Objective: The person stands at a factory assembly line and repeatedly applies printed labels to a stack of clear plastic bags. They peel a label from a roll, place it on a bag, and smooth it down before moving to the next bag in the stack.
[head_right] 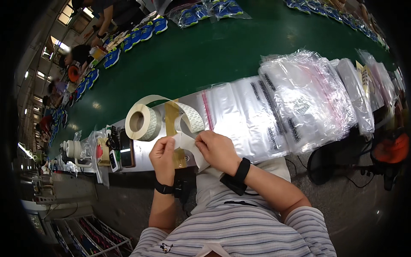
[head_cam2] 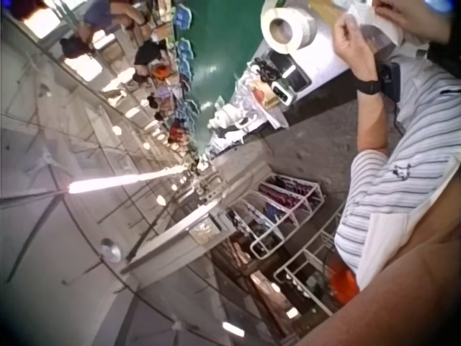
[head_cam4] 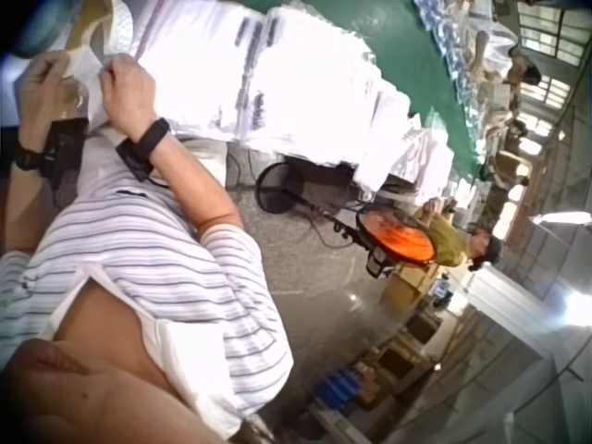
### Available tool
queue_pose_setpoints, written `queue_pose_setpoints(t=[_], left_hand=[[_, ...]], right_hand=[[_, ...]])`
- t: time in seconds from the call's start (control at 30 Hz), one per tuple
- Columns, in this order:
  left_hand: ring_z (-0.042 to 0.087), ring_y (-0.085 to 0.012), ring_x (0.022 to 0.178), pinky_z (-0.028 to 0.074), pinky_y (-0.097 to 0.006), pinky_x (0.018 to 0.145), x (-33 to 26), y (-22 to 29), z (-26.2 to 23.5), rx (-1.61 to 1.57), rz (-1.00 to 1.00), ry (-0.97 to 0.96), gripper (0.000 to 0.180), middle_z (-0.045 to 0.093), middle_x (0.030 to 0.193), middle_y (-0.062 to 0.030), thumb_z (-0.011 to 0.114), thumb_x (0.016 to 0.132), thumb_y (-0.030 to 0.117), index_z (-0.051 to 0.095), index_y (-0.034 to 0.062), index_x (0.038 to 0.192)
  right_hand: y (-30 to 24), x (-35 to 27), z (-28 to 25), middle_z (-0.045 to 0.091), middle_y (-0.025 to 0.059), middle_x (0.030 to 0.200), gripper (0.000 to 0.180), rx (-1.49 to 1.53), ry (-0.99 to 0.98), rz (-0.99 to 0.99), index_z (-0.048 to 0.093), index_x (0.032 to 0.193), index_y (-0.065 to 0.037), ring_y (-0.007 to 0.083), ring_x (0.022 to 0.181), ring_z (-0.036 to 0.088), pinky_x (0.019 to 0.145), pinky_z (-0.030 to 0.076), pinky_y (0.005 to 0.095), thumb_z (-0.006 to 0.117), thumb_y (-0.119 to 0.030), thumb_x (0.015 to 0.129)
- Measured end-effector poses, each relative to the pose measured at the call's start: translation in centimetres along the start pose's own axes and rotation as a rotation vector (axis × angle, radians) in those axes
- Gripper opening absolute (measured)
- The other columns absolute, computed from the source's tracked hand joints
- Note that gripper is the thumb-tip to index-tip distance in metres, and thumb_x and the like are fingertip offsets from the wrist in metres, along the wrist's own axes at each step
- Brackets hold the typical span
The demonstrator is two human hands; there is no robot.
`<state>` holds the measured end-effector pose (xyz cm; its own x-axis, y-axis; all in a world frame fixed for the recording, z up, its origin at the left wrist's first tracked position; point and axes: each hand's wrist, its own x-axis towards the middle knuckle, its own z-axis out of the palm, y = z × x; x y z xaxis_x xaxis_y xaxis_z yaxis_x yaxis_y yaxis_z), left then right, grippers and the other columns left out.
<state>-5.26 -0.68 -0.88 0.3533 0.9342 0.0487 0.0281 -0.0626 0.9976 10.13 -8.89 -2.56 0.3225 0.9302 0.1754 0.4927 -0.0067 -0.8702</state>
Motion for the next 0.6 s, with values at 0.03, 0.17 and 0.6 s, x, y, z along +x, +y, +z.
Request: queue_pose_setpoints(t=[0.03, 0.17, 0.6], left_hand=[[0.059, -0.0116, 0.081, 0.048, -0.025, 0.074, -0.1, 1.1, 0.2, 0.027, 0.055, 0.114, 0.011, 0.066, 0.091, -0.009, 0.059, 0.09, 0.007, 0.063, -0.0027, 0.092], [0.064, -0.0245, 0.093, 0.048, -0.033, 0.084, -1.3, 3.5, 2.4, 0.391, 0.494, -0.369, 0.021, 0.066, 0.102, -0.0143, 0.055, 0.092, 0.015, 0.063, -0.0028, 0.101], [0.05, -0.0334, 0.119, 0.039, -0.045, 0.097, -3.4, -1.1, 4.0, 0.96, 0.523, -0.627, 0.064, 0.056, 0.125, -0.0185, 0.068, 0.08, 0.038, 0.05, -0.0019, 0.126]], right_hand=[[0.6, -0.1, -0.1, 0.062, 0.0095, 0.081, 0.019, -0.07, 0.0, -0.003, 0.063, 0.085, -0.005, 0.0267, 0.074, 0.06, 0.065, 0.048, 0.0355, 0.069, -0.022, 0.08], [3.1, -0.1, -1.6, 0.057, 0.0084, 0.084, 0.034, -0.388, 0.251, -0.067, 0.059, 0.08, -0.007, 0.0285, 0.083, 0.056, 0.068, 0.047, 0.0375, 0.073, -0.037, 0.072], [6.6, -1.5, -4.5, 0.054, 0.0103, 0.097, 0.02, -0.669, 0.415, -0.012, 0.056, 0.083, -0.004, 0.0292, 0.093, 0.049, 0.087, 0.036, 0.0442, 0.07, -0.013, 0.072]])
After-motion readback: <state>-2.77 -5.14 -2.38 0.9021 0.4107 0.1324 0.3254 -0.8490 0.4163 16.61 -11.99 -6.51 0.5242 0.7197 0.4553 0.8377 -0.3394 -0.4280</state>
